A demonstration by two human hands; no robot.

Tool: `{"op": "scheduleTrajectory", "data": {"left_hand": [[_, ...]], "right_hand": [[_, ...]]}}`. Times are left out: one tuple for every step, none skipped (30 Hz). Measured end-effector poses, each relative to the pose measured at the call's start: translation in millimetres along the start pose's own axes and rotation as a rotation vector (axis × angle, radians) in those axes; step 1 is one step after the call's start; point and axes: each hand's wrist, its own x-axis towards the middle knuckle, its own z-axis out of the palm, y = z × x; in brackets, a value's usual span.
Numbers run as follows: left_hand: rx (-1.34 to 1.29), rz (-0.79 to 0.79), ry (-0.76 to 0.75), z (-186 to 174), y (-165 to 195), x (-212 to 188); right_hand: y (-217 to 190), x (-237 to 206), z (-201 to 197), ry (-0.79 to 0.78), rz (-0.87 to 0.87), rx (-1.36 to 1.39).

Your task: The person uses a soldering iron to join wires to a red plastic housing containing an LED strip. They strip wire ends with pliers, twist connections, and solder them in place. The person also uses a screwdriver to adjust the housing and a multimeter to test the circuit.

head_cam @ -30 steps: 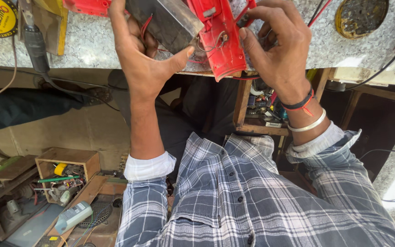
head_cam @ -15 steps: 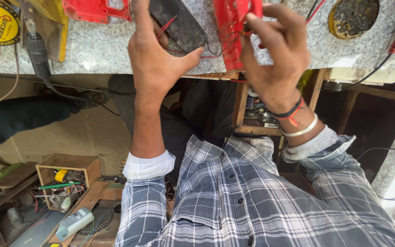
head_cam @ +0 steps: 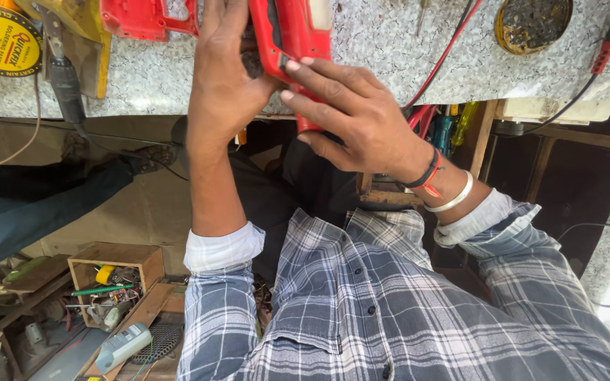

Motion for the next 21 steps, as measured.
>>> {"op": "scheduleTrajectory", "data": {"left_hand": [[-0.061,0.022,-0.009,-0.1,-1.4,-1.2],[-0.185,-0.009,0.015,0.7,-3.1,-2.3],[-0.311,-0.039,0.039,2.3,-5.1,-3.6],[-0.438,-0.073,0.062,4.0,-7.2,-5.6],[-0.509,-0.137,0.104,5.2,-10.1,-7.2],[-0.579,-0.201,0.148,7.3,-13.5,-8.2],[-0.651,-0.264,0.191,10.3,-17.4,-8.5],[-0.539,-0.234,0.196,15.2,-21.2,-8.6],[-0.429,-0.205,0.198,22.2,-24.3,-9.9],[-0.316,-0.168,0.211,28.1,-27.7,-11.0],[-0.201,-0.133,0.228,33.9,-31.1,-11.9],[-0.084,-0.085,0.253,39.7,-34.6,-12.2],[-0.066,-0.056,0.269,43.8,-38.0,-12.9],[-0.049,-0.026,0.285,47.7,-41.1,-13.3],[-0.13,-0.018,0.293,51.3,-43.9,-14.1],[-0.2,-0.022,0.297,55.8,-46.2,-14.6],[-0.269,-0.025,0.302,59.7,-48.2,-15.2],[-0.32,-0.041,0.303,62.8,-50.0,-16.1],[-0.344,-0.052,0.306,63.3,-52.0,-17.7],[-0.369,-0.062,0.309,63.4,-53.5,-19.6],[-0.374,-0.059,0.312,64.7,-55.2,-19.4]], "right_hand": [[-0.3,-0.2,1.1,-0.008,-0.003,0.02],[-0.2,0.2,2.4,-0.015,-0.009,0.038],[0.4,0.2,3.1,-0.022,-0.013,0.054],[1.2,0.3,3.6,-0.022,-0.004,0.072],[2.2,0.8,4.7,-0.021,0.003,0.092],[3.3,1.1,5.7,-0.021,0.009,0.112],[4.4,1.3,6.6,-0.037,0.008,0.124],[5.7,1.3,7.0,-0.052,0.008,0.135],[6.3,0.7,7.2,-0.068,0.011,0.147],[7.2,-0.3,6.5,-0.049,0.02,0.17],[8.4,-1.9,4.5,-0.03,0.029,0.195],[9.8,-3.7,1.8,-0.01,0.038,0.217],[12.2,-6.0,-3.2,0.051,0.149,0.173],[15.3,-8.8,-10.2,0.115,0.259,0.126],[18.1,-10.2,-14.3,0.182,0.368,0.079],[22.5,-11.7,-20.2,0.258,0.423,-0.006],[26.6,-13.8,-26.8,0.332,0.479,-0.091],[29.2,-15.4,-30.6,0.332,0.485,-0.127],[31.5,-16.8,-34.3,0.332,0.49,-0.156],[31.7,-18.1,-35.2,0.331,0.496,-0.184],[31.4,-18.9,-33.8,0.304,0.453,-0.284]]}}
